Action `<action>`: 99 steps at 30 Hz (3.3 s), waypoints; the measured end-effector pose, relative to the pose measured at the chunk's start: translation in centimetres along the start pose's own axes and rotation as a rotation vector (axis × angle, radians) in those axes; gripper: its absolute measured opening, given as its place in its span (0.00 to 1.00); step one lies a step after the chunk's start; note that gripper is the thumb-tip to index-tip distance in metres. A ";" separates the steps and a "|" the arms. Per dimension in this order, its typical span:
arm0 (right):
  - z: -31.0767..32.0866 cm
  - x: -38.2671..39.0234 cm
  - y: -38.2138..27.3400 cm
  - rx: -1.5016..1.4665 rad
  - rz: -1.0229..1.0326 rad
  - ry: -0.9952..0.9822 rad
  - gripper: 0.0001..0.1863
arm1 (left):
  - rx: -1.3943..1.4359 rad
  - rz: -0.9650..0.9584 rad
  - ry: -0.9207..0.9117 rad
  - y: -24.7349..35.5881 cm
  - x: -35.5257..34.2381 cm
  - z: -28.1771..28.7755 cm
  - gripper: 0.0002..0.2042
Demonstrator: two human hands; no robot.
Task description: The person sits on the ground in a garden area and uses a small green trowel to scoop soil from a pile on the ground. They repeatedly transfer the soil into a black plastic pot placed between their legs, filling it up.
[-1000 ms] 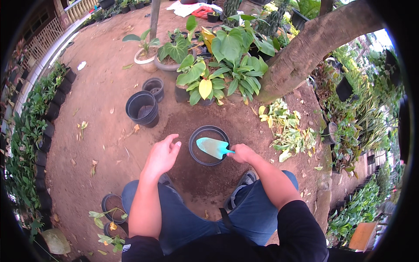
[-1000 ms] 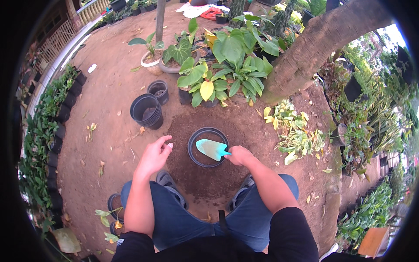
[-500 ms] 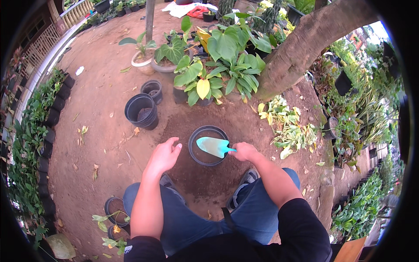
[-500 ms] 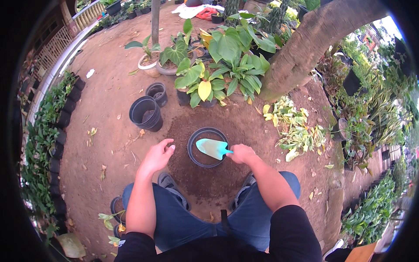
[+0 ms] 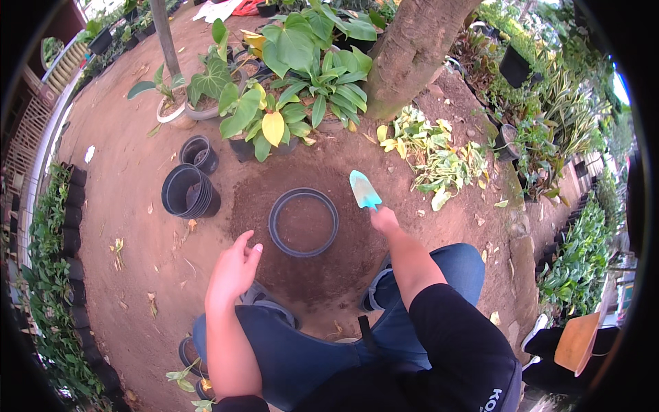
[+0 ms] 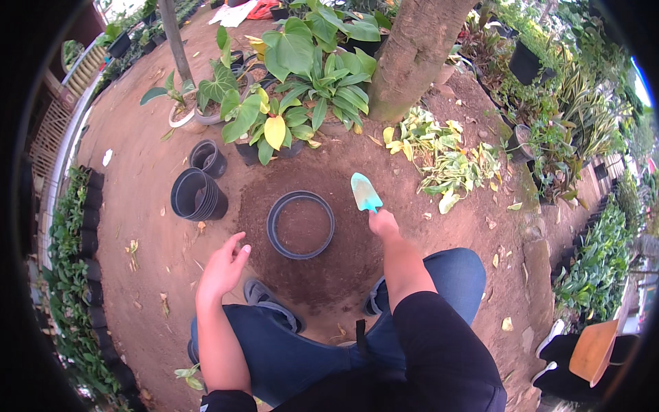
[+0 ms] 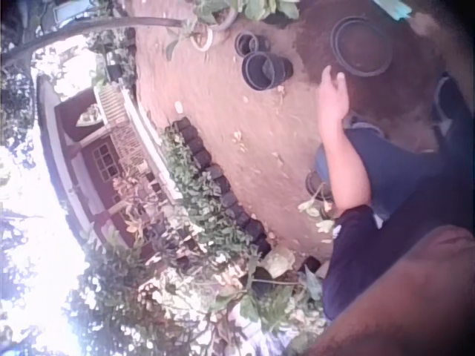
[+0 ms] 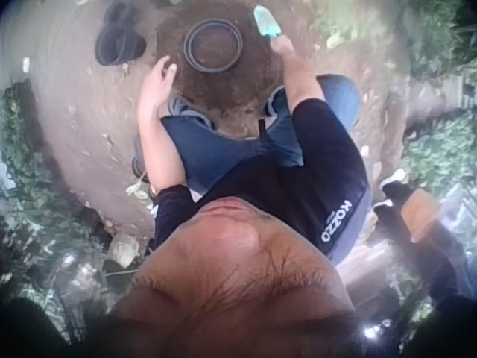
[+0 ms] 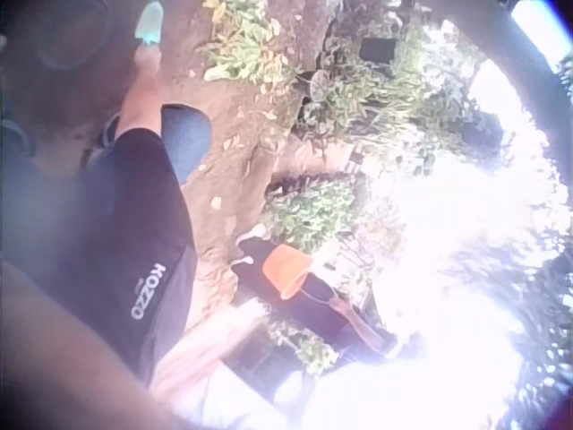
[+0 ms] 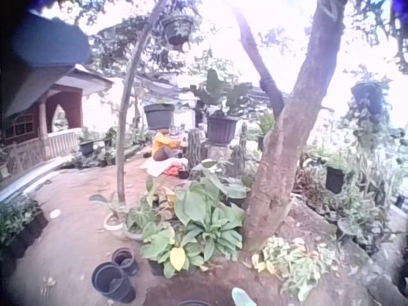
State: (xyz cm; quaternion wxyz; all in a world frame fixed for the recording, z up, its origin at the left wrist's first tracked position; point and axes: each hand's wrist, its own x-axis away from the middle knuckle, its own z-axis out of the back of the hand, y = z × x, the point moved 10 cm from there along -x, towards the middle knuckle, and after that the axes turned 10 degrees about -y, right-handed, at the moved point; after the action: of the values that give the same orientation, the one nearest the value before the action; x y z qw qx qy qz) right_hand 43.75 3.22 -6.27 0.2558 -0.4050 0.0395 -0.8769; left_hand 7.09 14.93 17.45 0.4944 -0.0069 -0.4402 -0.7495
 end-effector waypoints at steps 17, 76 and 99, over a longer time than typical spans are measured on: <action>-8.3 0.1 1.4 -0.105 0.210 -0.082 0.24 | -0.090 0.033 -0.104 1.9 -0.6 -2.1 0.22; -2.6 13.8 -12.1 0.242 0.223 -0.206 0.27 | 0.048 -0.159 0.056 -0.8 4.2 2.8 0.23; -2.4 14.6 -12.7 0.281 0.252 -0.230 0.27 | 0.048 -0.150 0.030 -0.5 4.2 2.6 0.23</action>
State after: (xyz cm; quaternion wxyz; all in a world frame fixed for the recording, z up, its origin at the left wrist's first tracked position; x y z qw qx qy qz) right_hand 28.77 6.86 5.74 0.4201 -0.4546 -0.0622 -0.7829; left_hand 3.45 13.63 20.53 0.4434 0.0495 -0.4499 -0.7737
